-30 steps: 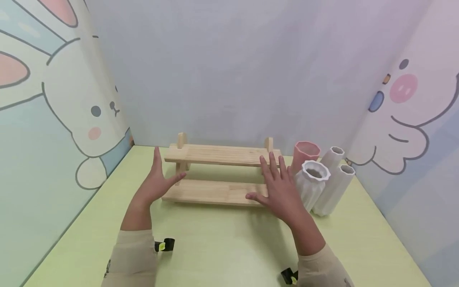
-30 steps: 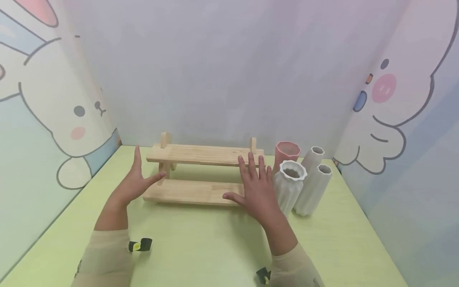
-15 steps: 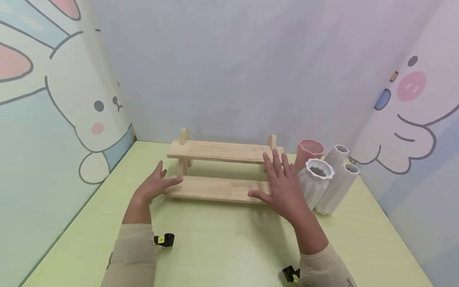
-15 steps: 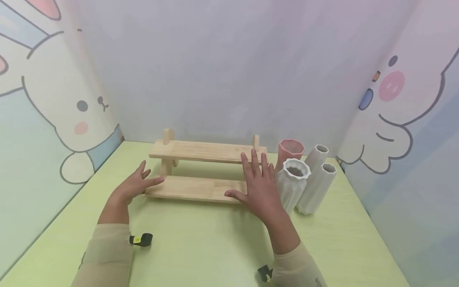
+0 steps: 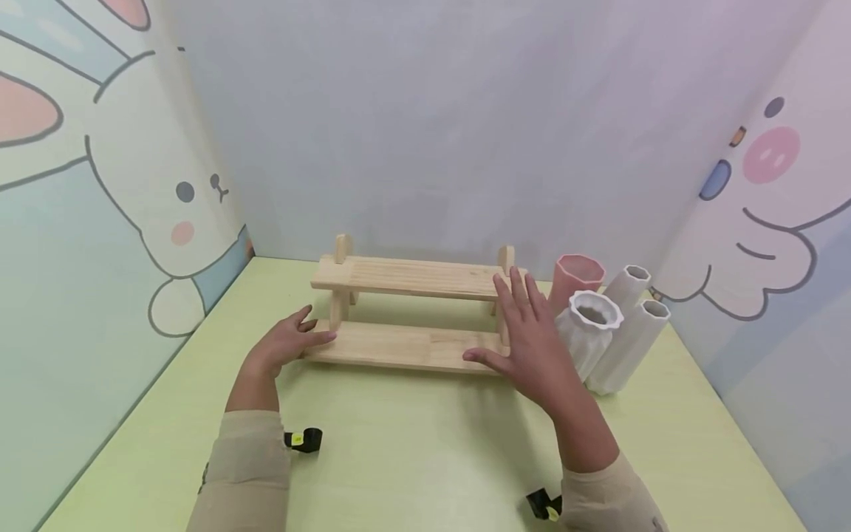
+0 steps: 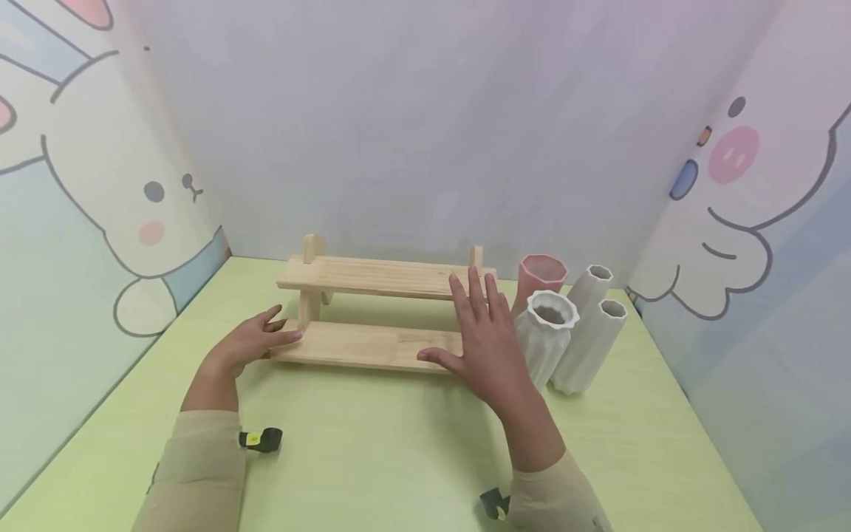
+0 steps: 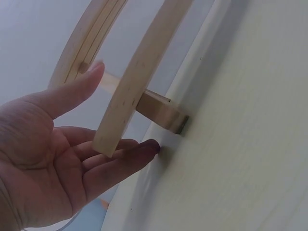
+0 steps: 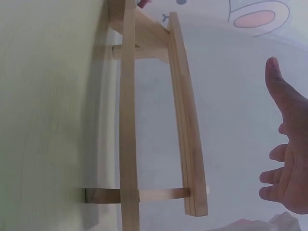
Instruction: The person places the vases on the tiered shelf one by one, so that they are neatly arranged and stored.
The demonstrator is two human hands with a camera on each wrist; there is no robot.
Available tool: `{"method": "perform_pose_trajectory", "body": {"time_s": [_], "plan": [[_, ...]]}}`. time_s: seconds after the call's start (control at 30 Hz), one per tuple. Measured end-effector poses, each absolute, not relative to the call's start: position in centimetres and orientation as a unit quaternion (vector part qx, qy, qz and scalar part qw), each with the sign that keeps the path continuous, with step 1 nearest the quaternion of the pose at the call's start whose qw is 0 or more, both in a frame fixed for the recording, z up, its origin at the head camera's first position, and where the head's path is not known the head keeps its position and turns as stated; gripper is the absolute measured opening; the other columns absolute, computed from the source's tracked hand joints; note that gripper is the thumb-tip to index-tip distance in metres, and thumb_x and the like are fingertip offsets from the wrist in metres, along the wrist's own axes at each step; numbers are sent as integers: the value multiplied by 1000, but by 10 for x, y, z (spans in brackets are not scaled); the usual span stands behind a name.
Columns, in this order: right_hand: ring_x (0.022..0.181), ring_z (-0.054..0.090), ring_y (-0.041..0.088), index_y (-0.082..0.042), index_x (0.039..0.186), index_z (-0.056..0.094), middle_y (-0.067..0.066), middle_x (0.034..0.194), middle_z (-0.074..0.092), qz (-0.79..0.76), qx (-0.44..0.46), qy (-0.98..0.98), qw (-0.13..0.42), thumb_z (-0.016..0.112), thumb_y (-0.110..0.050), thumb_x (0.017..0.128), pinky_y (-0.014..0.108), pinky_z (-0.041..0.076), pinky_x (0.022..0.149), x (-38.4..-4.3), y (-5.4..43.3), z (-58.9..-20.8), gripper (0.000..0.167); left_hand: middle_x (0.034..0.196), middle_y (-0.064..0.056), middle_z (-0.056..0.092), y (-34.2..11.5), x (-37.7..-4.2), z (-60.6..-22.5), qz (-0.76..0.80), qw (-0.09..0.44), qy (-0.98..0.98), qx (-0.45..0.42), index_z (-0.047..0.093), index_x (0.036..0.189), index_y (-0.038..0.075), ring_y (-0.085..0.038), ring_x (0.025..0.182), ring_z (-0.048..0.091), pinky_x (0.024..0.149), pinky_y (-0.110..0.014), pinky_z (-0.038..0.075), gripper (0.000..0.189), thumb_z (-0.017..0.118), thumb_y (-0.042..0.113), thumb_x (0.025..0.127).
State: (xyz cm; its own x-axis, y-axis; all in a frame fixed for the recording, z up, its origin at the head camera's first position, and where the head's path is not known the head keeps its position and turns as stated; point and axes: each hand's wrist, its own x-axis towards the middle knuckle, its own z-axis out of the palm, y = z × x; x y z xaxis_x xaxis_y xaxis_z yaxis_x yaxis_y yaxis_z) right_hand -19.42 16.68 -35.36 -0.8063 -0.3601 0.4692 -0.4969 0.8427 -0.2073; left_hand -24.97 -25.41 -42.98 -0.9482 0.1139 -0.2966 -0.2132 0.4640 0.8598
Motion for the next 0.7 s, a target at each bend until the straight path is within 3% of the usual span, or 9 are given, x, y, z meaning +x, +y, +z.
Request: {"method": "perform_pose_trajectory", "body": {"time_s": [0.13, 0.27, 0.37, 0.5, 0.7], "plan": [[152, 15, 29, -24, 160, 11, 3, 166, 10, 223, 256, -911, 235, 76, -64, 72, 57, 32, 112, -186, 172, -342, 116, 162, -21, 16, -253, -251, -430, 520, 164, 837, -35, 4, 159, 13, -39, 144, 32, 109, -52, 40, 106, 72, 48, 87], [142, 38, 33, -16, 158, 23, 3, 163, 25, 266, 276, -875, 295, 65, -74, 73, 57, 43, 101, -178, 181, -330, 111, 162, -22, 16, -253, -253, -432, 524, 171, 834, -42, 9, 159, 12, -39, 143, 33, 109, -52, 40, 103, 73, 46, 86], [135, 46, 34, -11, 155, 29, 3, 158, 35, 285, 270, -849, 354, 55, -80, 74, 53, 46, 99, -175, 191, -321, 110, 162, -22, 17, -255, -253, -434, 523, 173, 834, -42, 10, 159, 12, -38, 143, 33, 109, -51, 40, 103, 74, 46, 86], [137, 45, 31, -5, 151, 33, 7, 155, 41, 325, 269, -813, 401, 59, -76, 76, 43, 38, 112, -174, 207, -313, 107, 161, -22, 19, -256, -252, -436, 521, 171, 836, -30, 10, 159, 14, -38, 141, 38, 108, -51, 42, 104, 74, 46, 85], [141, 41, 27, -12, 151, 30, 0, 153, 44, 368, 206, -817, 394, 67, -75, 71, 65, 35, 106, -176, 234, -312, 108, 161, -23, 20, -256, -251, -439, 525, 174, 833, -23, 10, 159, 14, -38, 140, 39, 108, -52, 40, 103, 75, 46, 85]]}}
